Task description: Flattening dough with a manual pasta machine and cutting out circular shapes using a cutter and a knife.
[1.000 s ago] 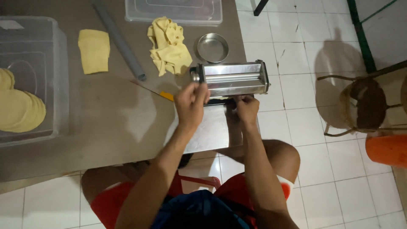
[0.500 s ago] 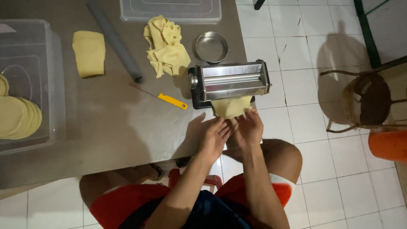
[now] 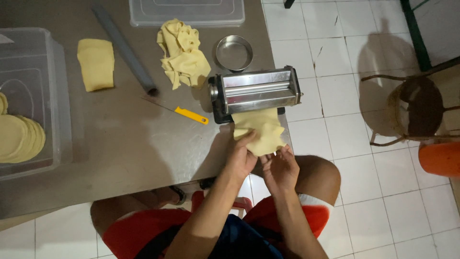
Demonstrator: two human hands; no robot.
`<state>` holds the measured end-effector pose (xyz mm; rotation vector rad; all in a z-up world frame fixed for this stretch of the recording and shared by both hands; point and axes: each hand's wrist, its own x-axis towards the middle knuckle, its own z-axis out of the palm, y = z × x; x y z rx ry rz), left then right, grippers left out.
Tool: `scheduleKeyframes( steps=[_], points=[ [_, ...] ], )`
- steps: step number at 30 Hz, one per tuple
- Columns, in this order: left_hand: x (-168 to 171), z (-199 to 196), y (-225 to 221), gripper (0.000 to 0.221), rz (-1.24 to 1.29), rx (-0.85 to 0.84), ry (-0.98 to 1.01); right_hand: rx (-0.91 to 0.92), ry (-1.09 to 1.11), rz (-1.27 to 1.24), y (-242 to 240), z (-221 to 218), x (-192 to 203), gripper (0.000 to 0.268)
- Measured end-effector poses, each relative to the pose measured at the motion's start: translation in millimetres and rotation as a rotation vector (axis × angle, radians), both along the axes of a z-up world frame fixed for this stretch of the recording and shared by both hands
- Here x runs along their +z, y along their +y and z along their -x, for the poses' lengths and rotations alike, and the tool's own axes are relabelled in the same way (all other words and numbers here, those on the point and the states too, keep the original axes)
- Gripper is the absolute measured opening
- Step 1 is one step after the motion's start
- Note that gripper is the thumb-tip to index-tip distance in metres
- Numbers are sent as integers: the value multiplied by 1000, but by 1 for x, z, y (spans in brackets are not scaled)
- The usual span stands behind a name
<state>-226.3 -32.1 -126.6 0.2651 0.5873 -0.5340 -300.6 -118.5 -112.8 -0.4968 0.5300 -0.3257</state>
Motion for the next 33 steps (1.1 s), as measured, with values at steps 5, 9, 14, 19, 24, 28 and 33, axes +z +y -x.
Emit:
scheduleKeyframes(
  steps=[5,9,14,19,24,28,33],
  points=[
    [34,18,4,39,-27,-13,19,17,-13,-80,6,12,27,13],
    [71,20,15,36,-14,16,87,-70,-12,-102,-7,28,-19,16],
    [92,38,6,32,3,47,127,24,126,-199,-13,10,-26,48],
    [94,62,5,36,7,42,110,94,123,-216,-8,-1,-23,48],
    [136,72,15,68,2,18,-41,155,116,-224,-12,-8,-18,48],
    [148,85,23,71,42,-5,-220,211,112,-233,-15,-14,-16,49],
    [137,98,56,50,-246,-279,-245,276,116,-235,-30,-16,-24,49]
  ],
)
